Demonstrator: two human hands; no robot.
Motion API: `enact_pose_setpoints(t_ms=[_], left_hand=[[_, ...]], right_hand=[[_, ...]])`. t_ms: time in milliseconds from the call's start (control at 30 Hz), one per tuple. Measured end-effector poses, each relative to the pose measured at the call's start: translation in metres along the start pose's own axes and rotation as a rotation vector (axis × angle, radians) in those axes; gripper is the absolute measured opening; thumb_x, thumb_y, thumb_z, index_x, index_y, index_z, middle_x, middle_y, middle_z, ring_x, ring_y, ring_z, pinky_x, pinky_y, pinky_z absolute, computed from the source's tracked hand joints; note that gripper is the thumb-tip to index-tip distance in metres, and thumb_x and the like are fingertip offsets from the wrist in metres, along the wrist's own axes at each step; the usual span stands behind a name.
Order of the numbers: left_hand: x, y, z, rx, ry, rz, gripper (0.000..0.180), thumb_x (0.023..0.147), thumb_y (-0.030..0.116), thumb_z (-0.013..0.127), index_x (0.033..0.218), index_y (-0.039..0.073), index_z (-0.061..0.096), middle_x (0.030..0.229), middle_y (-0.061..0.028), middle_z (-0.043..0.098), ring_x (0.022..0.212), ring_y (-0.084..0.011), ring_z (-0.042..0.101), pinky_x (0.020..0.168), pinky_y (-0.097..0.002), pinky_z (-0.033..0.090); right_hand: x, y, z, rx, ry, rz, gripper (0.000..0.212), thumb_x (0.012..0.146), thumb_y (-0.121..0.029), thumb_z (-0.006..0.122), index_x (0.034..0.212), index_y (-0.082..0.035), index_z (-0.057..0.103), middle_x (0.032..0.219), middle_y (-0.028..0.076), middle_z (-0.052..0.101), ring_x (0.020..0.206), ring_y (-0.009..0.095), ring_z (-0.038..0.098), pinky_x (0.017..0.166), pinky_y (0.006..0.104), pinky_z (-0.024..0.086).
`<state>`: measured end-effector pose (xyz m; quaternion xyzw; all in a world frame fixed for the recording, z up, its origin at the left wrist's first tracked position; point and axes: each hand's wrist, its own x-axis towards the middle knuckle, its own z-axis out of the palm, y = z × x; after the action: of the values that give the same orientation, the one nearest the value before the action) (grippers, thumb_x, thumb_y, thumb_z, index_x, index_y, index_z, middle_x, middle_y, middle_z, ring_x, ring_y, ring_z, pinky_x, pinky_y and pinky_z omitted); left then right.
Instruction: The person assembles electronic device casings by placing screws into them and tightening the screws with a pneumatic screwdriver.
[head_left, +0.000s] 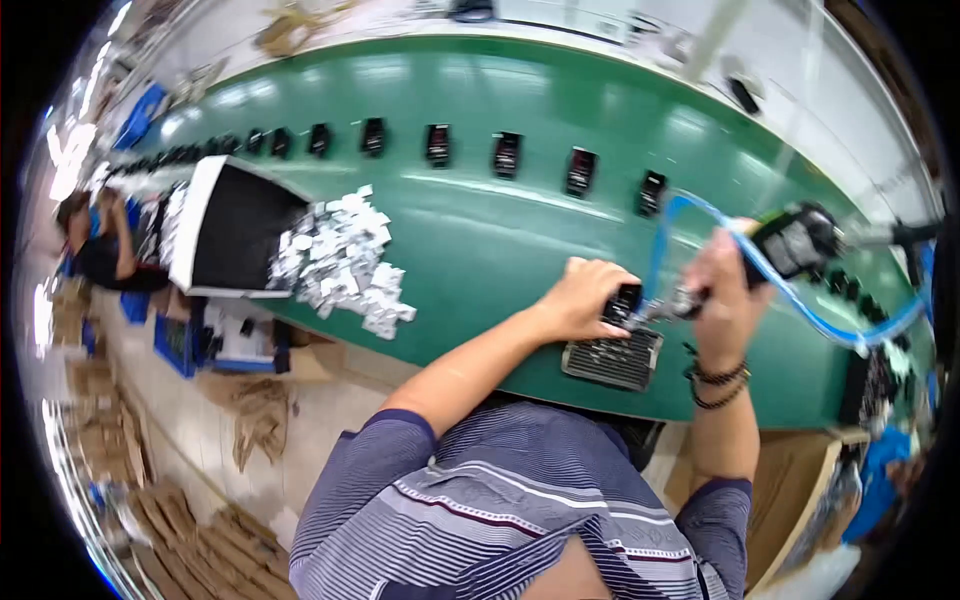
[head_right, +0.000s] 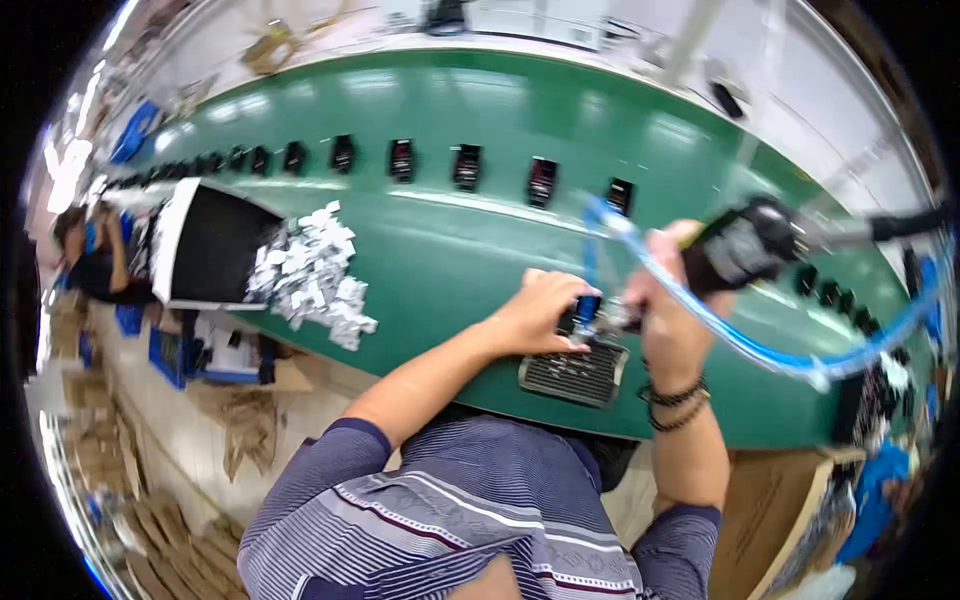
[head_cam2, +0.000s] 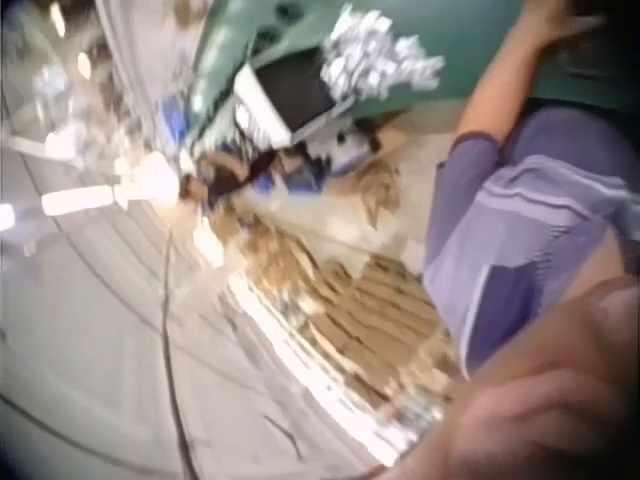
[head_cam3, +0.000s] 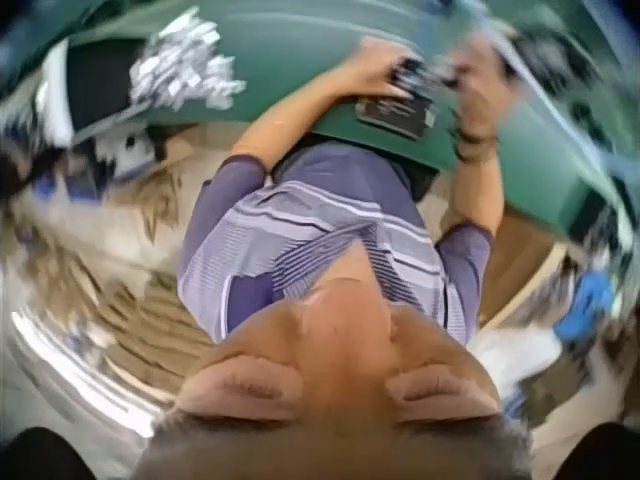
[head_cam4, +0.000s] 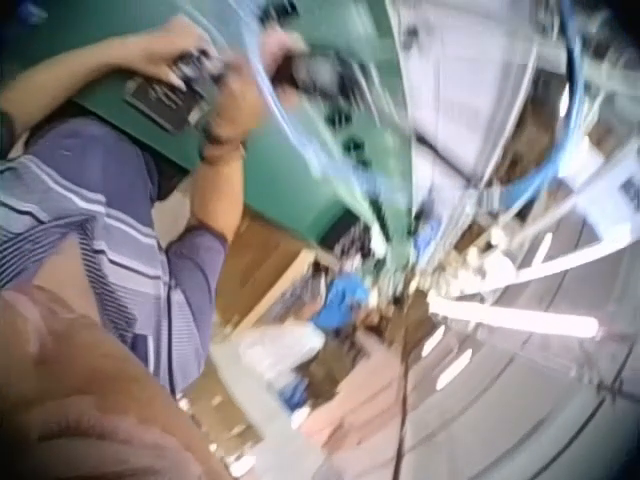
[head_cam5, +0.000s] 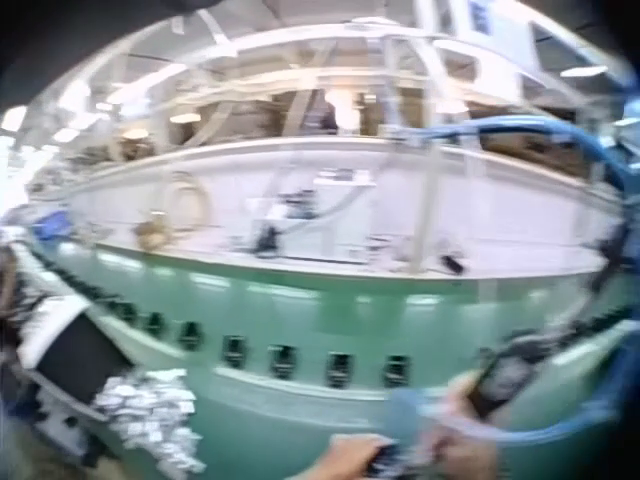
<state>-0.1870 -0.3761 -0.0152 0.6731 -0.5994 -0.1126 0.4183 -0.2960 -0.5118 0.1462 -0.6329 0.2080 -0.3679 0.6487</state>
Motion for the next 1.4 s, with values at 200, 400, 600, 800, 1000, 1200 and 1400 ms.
enact_pose_setpoints(t_ms=[200,400,600,800,1000,1200,1400], left_hand=[[0.017,0.002,0.024,-0.096,-0.018,-0.044,0.071,0.066,0.035,0.089,0.126,0.012,0.058,0.118,-0.0080,0.062,0.109,-0.0299,0.057,0.102,-0.0450,0.034],[0.081,0.009,0.018,-0.014,0.029,-0.008,0.069,0.066,0.022,0.081,0.129,0.007,0.056,0.121,-0.0144,0.060,0.109,-0.0353,0.058,0.096,-0.0475,0.042],[0.184,0.012,0.070,0.122,-0.076,0.019,0.071,0.072,0.015,0.082,0.134,0.003,0.051,0.127,-0.0175,0.054,0.114,-0.0373,0.057,0.100,-0.0482,0.044],[0.227,-0.034,0.100,0.330,-0.115,-0.108,0.081,0.070,0.023,0.088,0.138,0.003,0.049,0.132,-0.0165,0.053,0.122,-0.0360,0.055,0.105,-0.0507,0.039],[0.249,0.024,0.119,0.553,0.113,0.196,0.076,0.073,0.034,0.087,0.135,0.007,0.053,0.136,-0.0105,0.056,0.130,-0.0318,0.053,0.105,-0.0482,0.036],[0.268,0.022,0.142,0.579,-0.028,0.173,0.077,0.069,0.038,0.089,0.132,0.007,0.057,0.131,-0.0087,0.060,0.127,-0.0282,0.052,0.108,-0.0512,0.031],[0.146,0.040,0.049,0.150,-0.019,0.143,0.070,0.071,0.033,0.087,0.130,0.011,0.058,0.127,-0.0073,0.061,0.121,-0.0257,0.055,0.103,-0.0445,0.032]], right_hand=[[0.020,-0.059,-0.068,0.276,-0.115,-0.153,0.036,0.106,-0.009,0.054,0.137,0.003,0.043,0.073,-0.003,0.046,0.059,0.005,0.046,0.055,0.0172,0.040],[-0.013,-0.042,-0.077,0.129,0.074,-0.080,0.029,0.093,-0.001,0.065,0.121,0.001,0.060,0.078,0.003,0.063,0.053,0.007,0.052,0.048,0.0177,0.040],[-0.009,-0.057,-0.133,-0.020,0.242,-0.117,0.014,0.086,-0.003,0.075,0.098,0.000,0.067,0.065,0.003,0.062,0.044,0.010,0.053,0.042,0.0207,0.041],[-0.006,-0.066,-0.174,-0.124,0.282,-0.111,0.019,0.084,-0.004,0.078,0.099,0.001,0.067,0.068,0.004,0.065,0.046,0.011,0.054,0.044,0.0205,0.044],[-0.005,-0.062,-0.178,-0.028,0.243,-0.065,0.020,0.083,-0.003,0.079,0.099,0.001,0.068,0.072,0.006,0.067,0.048,0.011,0.056,0.046,0.0202,0.046],[-0.001,-0.063,-0.164,-0.041,0.198,-0.094,0.019,0.084,-0.002,0.078,0.099,0.001,0.068,0.075,0.006,0.068,0.051,0.010,0.057,0.047,0.0200,0.046],[0.000,-0.063,-0.122,0.028,0.149,-0.057,0.017,0.085,-0.002,0.077,0.099,0.001,0.067,0.076,0.005,0.068,0.051,0.010,0.057,0.047,0.0200,0.046]])
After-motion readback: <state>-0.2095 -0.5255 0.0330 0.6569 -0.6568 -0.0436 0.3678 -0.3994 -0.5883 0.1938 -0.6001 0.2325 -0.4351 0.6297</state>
